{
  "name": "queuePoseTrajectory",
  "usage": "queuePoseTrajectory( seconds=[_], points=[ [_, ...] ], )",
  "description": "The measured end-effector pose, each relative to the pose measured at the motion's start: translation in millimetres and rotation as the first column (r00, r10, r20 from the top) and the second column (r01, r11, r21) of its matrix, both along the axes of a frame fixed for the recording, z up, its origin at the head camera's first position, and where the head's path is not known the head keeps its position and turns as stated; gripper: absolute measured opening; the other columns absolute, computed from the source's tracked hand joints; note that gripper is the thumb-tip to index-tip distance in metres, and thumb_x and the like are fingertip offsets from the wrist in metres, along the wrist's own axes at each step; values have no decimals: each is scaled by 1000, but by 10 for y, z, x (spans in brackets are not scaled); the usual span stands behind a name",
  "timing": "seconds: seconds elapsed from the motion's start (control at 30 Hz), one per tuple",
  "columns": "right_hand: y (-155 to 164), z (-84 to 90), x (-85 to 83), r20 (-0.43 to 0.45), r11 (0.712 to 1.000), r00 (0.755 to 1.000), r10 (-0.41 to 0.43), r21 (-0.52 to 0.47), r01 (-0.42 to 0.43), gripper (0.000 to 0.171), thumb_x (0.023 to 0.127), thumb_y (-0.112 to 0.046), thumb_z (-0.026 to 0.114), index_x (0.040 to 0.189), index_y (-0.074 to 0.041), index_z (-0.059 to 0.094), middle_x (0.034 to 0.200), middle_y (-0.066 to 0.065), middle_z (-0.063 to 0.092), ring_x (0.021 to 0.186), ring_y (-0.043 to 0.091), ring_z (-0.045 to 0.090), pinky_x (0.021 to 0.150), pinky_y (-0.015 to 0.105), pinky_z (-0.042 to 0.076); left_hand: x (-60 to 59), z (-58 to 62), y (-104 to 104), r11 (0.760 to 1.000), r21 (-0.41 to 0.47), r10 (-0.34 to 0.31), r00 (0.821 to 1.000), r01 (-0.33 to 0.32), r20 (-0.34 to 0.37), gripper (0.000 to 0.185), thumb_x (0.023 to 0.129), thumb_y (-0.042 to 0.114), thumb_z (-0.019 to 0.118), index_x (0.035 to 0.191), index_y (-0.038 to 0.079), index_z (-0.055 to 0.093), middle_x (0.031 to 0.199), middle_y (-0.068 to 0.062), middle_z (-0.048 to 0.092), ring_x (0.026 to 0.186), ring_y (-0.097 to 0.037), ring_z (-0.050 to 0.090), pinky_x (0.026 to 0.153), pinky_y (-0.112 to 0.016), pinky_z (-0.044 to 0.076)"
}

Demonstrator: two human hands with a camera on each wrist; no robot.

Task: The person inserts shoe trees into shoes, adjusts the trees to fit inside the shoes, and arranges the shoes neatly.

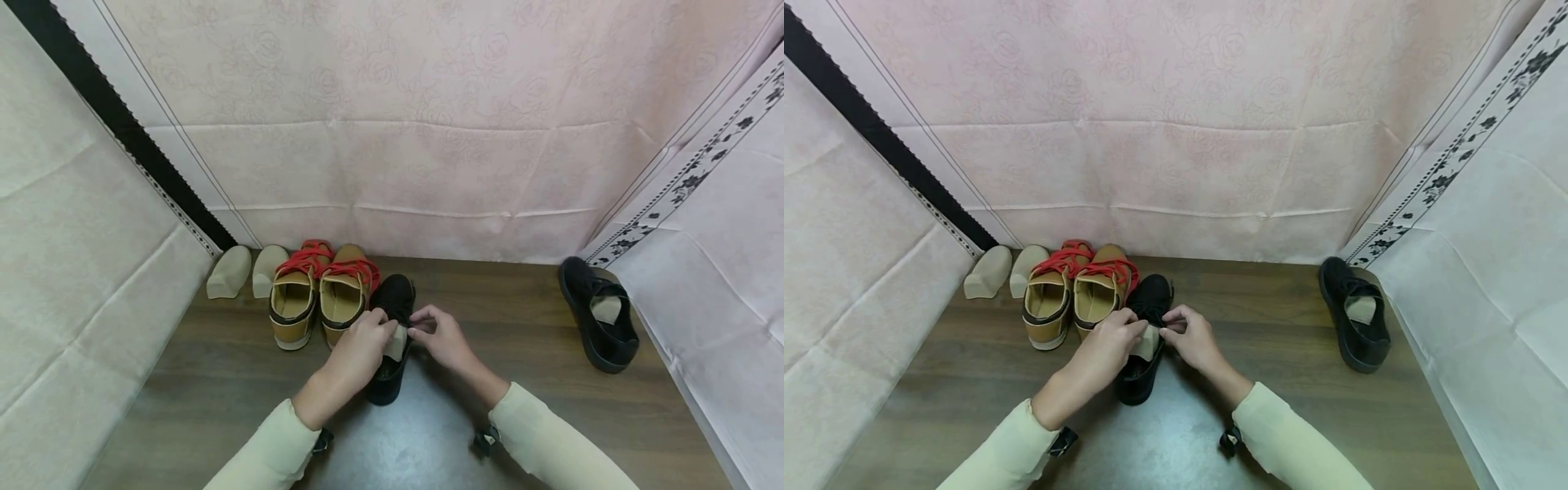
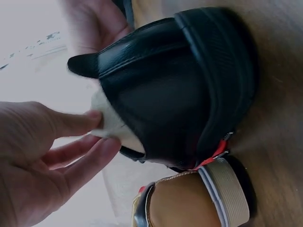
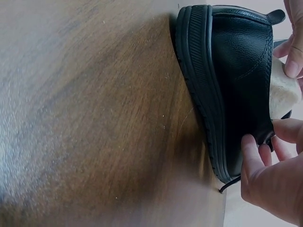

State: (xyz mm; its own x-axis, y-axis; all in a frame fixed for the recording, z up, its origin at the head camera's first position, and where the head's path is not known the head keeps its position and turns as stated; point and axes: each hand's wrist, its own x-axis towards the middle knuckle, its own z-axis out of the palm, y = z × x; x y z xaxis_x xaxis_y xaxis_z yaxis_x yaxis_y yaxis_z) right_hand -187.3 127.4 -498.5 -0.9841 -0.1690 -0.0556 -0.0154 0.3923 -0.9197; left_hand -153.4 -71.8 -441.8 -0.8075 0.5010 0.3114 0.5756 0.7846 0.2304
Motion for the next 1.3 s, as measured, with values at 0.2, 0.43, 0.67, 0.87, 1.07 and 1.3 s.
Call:
queuePoseTrajectory(
  seconds=[0.2,0.43,0.67,0.87,1.07,1.3],
  points=[
    [7,-13,22,10,1000,1000,8,3,-8,17,96,-12,74,112,-16,69,117,4,69,110,23,70,88,39,60,-79,48,-64,989,143,-3,979,-27,203,21,89,11,81,109,5,78,101,-5,66,86,-13,65,72,-27,58],
    [12,-22,16,4,1000,1000,21,-17,-21,17,96,-11,73,113,-13,69,119,7,69,113,26,69,90,41,60,-185,43,-117,995,98,-53,986,38,157,17,87,16,84,101,11,77,101,0,68,93,-17,61,77,-32,57],
    [1,-24,14,2,1000,1000,4,-29,-4,18,95,-10,75,112,-14,70,118,6,70,112,26,70,91,41,59,-189,5,-87,997,63,-53,991,45,126,15,88,14,83,100,9,76,101,-1,69,94,-18,62,80,-33,58],
    [7,-16,15,-6,1000,1000,0,-23,0,18,95,-10,74,112,-14,69,117,5,70,112,25,70,91,41,59,-197,-22,-70,995,99,-34,992,22,124,19,86,12,85,101,8,75,100,-2,68,92,-16,65,80,-34,59],
    [0,-16,10,-9,999,1000,7,-38,-7,18,94,-8,74,111,-12,69,116,6,70,110,25,70,90,40,60,-226,-28,-75,995,99,-34,989,20,145,25,86,10,84,109,7,74,105,-5,68,93,-17,66,80,-35,59],
    [0,-26,9,-7,999,1000,3,-51,-3,17,95,-7,74,110,-11,69,115,8,70,110,26,71,89,40,60,-288,-10,-76,995,97,-41,970,18,240,23,90,20,82,110,9,76,103,-2,65,88,-14,62,74,-29,56]
  ],
)
